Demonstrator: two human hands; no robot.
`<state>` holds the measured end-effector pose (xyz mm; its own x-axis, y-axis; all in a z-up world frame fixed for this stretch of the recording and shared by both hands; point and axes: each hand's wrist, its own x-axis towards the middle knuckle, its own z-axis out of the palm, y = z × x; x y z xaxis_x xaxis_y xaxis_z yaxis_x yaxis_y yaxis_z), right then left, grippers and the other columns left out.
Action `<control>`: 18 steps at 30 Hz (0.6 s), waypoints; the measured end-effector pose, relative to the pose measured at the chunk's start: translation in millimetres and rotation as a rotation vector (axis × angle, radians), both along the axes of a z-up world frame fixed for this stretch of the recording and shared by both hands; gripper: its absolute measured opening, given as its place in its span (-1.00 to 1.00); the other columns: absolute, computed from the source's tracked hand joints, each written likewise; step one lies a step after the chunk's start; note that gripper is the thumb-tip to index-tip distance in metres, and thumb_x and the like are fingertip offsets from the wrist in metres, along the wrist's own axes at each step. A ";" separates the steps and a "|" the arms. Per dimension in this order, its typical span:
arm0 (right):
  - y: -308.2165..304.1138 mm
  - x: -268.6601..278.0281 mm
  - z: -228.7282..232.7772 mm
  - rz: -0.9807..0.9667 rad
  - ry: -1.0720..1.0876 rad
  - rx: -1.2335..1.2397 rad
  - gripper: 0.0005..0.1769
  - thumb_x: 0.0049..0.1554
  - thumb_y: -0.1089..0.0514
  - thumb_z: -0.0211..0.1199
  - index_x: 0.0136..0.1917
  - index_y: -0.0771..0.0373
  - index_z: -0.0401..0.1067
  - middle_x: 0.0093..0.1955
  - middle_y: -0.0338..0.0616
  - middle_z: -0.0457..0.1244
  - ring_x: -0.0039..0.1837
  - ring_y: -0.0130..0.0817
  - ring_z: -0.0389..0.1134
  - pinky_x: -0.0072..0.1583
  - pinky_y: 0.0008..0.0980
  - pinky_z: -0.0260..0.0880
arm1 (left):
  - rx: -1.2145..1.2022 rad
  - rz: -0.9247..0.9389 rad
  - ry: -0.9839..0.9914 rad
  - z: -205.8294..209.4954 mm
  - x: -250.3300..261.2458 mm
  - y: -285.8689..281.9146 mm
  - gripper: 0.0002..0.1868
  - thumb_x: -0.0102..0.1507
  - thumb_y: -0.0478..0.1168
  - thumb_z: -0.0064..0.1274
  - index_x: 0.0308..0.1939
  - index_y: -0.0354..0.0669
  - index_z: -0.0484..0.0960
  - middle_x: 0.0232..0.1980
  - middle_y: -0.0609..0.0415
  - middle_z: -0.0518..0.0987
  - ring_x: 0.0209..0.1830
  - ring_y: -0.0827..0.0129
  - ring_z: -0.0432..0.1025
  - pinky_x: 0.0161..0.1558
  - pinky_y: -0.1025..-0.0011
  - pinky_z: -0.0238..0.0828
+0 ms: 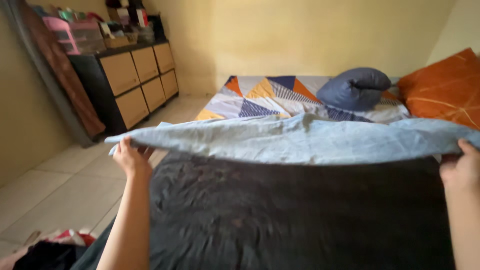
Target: The person picks up individual items of clothing from a pile on the floor and folds them one by one on a bed, including a pair of jeans, a patterned shirt, and a pair of dark pants.
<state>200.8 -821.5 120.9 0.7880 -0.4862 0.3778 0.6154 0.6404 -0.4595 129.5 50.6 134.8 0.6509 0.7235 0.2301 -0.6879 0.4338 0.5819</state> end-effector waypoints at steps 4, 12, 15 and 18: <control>20.0 -100.8 -76.2 -0.207 0.149 -0.175 -0.36 0.29 0.38 0.20 0.61 0.17 0.30 0.54 -0.11 0.31 0.53 -0.12 0.36 0.48 0.01 0.30 | 0.476 0.528 0.805 -122.2 -62.3 8.4 -0.68 0.34 -0.08 -0.05 -0.31 -0.31 0.50 -0.32 -0.15 0.48 -0.34 0.03 0.39 -0.24 -0.01 0.36; 74.6 -201.3 -144.4 -0.618 0.823 -0.340 -0.22 -0.08 0.45 0.43 0.39 0.12 0.35 0.30 -0.17 0.31 0.26 -0.23 0.36 0.17 -0.08 0.41 | 0.708 0.573 1.043 -233.8 -114.7 -0.2 -0.49 0.16 0.07 0.27 -0.30 -0.45 0.67 -0.26 -0.32 0.66 -0.19 -0.16 0.57 -0.05 0.04 0.44; 70.0 -188.9 -139.4 -0.689 0.615 -0.518 -0.33 0.03 0.38 0.51 0.38 0.24 0.40 0.32 -0.15 0.33 0.28 -0.30 0.33 0.27 -0.26 0.38 | 0.727 0.595 1.096 -233.6 -115.4 11.6 -0.49 0.10 0.06 0.33 -0.32 -0.44 0.68 -0.29 -0.32 0.66 -0.23 -0.13 0.59 -0.09 0.04 0.46; 47.9 -162.9 -114.3 -0.832 0.582 -0.647 -0.40 -0.02 0.41 0.47 0.30 0.33 0.43 0.29 -0.08 0.31 0.26 -0.27 0.31 0.24 -0.22 0.37 | 0.766 0.704 1.028 -234.4 -112.7 7.5 -0.64 0.13 -0.05 0.26 -0.29 -0.35 0.70 -0.33 -0.27 0.65 -0.30 -0.11 0.58 -0.14 0.02 0.47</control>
